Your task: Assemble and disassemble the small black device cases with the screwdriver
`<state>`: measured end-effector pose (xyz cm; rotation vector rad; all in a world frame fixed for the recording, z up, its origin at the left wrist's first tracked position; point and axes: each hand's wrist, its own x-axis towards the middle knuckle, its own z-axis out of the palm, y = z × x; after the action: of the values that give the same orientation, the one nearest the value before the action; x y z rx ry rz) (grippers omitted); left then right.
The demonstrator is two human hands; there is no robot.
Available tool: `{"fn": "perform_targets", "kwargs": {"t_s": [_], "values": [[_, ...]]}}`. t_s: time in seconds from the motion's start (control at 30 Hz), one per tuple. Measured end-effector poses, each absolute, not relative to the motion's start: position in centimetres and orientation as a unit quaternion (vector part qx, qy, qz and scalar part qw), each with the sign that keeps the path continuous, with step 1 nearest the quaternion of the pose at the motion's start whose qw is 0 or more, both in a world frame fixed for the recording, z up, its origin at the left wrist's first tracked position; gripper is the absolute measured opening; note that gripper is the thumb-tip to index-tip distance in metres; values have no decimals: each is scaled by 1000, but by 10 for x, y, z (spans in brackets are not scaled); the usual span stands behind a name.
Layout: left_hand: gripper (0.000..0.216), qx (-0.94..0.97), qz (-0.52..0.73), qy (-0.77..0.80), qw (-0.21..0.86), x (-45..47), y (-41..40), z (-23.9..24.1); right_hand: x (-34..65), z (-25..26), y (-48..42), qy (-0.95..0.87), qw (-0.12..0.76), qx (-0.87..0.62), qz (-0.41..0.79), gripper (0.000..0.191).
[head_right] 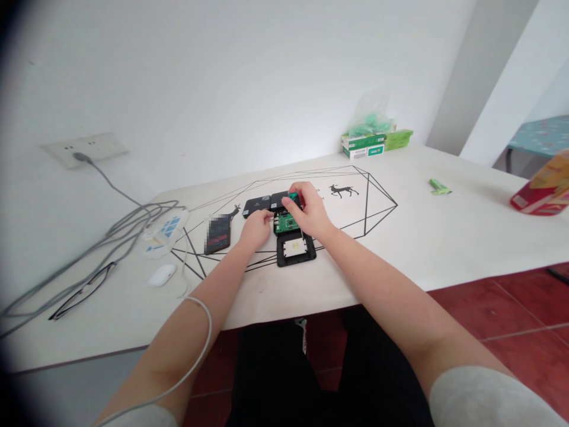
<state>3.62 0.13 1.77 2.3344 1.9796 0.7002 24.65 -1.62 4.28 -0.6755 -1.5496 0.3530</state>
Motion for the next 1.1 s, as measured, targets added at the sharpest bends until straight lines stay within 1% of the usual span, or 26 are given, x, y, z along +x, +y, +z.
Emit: {"fn": "perform_targets", "kwargs": {"t_s": [0.07, 0.23, 0.37, 0.5, 0.6, 0.73, 0.9, 0.97, 1.1], "values": [[35, 732, 232, 640, 1, 33, 3, 17, 248, 43, -17, -681, 655, -281, 169, 16], [35, 711, 240, 661, -2, 29, 5, 15, 249, 42, -16, -672, 650, -271, 229, 14], [34, 713, 243, 658, 5, 30, 6, 14, 247, 42, -14, -674, 655, -283, 190, 13], [35, 700, 249, 670, 12, 28, 6, 18, 247, 44, -13, -675, 655, -297, 164, 20], [37, 675, 246, 695, 1, 22, 5, 24, 247, 45, -13, -666, 653, -312, 181, 27], [42, 657, 212, 723, -9, 17, 2, 29, 247, 43, -15, -648, 659, -321, 207, 33], [45, 658, 175, 732, 4, 17, 1, 28, 250, 42, -16, -670, 635, -307, 231, 20], [45, 660, 183, 729, 14, 17, 2, 28, 251, 42, -16, -671, 634, -301, 238, 20], [46, 653, 226, 722, 48, 13, 5, 28, 251, 44, -15, -662, 644, -319, 214, 18]]}}
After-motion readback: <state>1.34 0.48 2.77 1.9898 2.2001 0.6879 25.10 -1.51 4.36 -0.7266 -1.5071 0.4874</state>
